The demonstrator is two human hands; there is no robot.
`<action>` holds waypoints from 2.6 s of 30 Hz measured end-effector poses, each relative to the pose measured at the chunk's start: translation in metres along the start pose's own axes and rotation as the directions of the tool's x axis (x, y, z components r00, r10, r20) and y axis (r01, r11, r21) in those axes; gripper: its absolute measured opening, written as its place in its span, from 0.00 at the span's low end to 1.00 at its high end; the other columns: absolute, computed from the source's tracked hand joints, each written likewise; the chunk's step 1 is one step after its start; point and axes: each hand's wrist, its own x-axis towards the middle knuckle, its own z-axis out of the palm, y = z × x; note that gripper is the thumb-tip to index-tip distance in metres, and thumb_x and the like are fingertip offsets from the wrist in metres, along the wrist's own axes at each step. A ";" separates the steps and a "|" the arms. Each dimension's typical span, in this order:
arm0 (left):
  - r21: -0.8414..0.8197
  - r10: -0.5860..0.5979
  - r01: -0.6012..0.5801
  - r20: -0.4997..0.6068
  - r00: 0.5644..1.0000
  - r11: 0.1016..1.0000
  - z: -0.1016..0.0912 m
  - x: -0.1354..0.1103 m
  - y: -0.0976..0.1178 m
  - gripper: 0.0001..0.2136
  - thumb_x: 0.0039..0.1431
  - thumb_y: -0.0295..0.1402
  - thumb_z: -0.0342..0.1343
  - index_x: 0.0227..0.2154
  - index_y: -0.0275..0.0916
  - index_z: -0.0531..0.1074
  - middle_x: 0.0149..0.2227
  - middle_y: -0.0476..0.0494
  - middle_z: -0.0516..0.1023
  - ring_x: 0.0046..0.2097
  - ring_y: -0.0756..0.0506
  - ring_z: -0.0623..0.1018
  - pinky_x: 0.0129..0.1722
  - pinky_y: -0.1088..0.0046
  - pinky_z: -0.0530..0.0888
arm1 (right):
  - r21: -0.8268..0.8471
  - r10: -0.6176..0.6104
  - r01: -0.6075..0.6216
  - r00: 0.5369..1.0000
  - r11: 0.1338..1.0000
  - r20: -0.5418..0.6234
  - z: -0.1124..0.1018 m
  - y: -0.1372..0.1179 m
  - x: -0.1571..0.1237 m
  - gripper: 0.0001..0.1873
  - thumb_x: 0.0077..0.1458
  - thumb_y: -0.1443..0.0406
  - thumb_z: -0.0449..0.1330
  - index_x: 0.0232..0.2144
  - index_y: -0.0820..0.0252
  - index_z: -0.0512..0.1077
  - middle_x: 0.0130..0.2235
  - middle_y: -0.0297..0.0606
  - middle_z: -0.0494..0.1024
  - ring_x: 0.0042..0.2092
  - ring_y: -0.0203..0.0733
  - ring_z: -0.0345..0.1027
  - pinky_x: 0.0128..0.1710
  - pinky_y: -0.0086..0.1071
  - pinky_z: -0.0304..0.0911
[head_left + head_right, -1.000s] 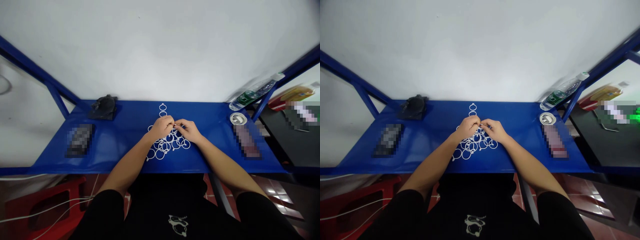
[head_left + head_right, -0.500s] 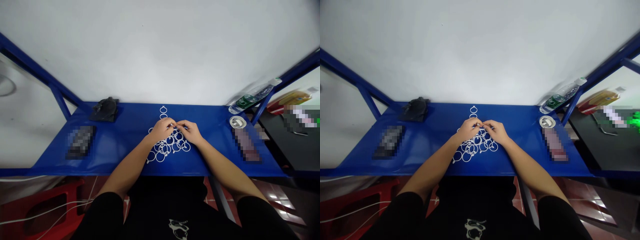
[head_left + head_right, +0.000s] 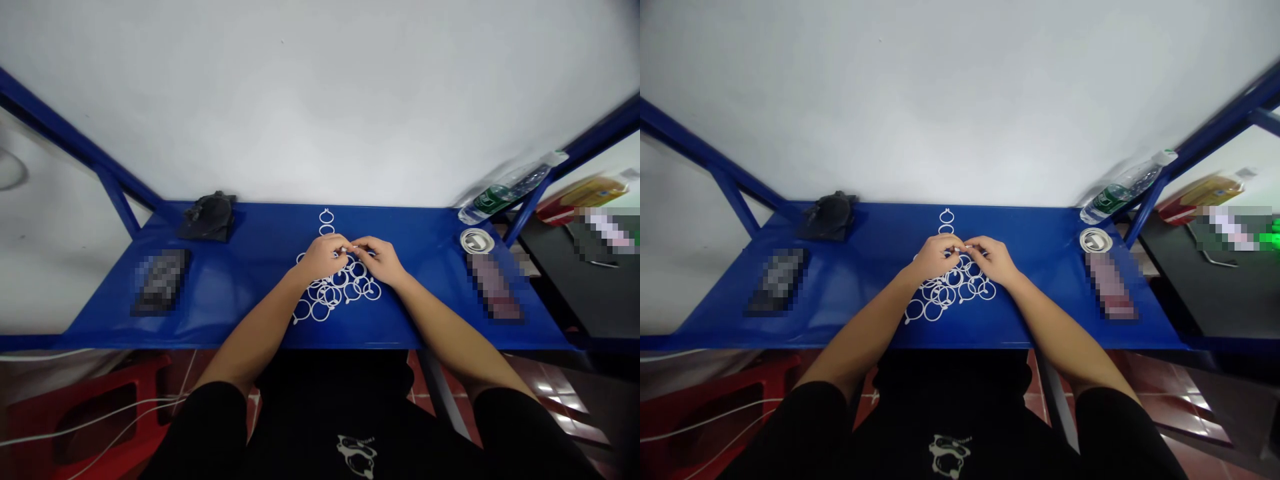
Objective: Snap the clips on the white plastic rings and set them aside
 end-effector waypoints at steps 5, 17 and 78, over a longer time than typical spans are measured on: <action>0.019 -0.020 0.020 0.011 1.000 1.000 0.000 0.000 0.000 0.14 0.53 0.20 0.54 0.36 0.41 0.80 0.37 0.46 0.85 0.38 0.47 0.82 0.41 0.67 0.79 | -0.009 0.006 -0.006 1.000 1.000 -0.002 0.000 0.002 0.000 0.10 0.68 0.58 0.62 0.45 0.53 0.81 0.41 0.38 0.86 0.39 0.41 0.79 0.40 0.35 0.73; 0.039 -0.122 0.120 0.050 0.991 0.992 -0.001 0.000 0.004 0.17 0.54 0.21 0.54 0.41 0.43 0.82 0.37 0.45 0.84 0.37 0.47 0.81 0.42 0.65 0.79 | -0.020 0.012 -0.012 1.000 1.000 0.007 -0.002 0.002 0.001 0.10 0.67 0.58 0.62 0.45 0.54 0.81 0.40 0.38 0.86 0.38 0.42 0.79 0.40 0.36 0.74; 0.225 -0.034 -0.008 0.180 0.983 0.974 -0.005 0.002 0.001 0.09 0.68 0.33 0.57 0.32 0.43 0.78 0.32 0.47 0.83 0.36 0.46 0.80 0.42 0.64 0.73 | -0.106 -0.083 0.097 0.988 0.990 0.134 -0.006 0.011 0.004 0.08 0.65 0.61 0.60 0.40 0.54 0.80 0.37 0.37 0.84 0.40 0.45 0.77 0.44 0.39 0.71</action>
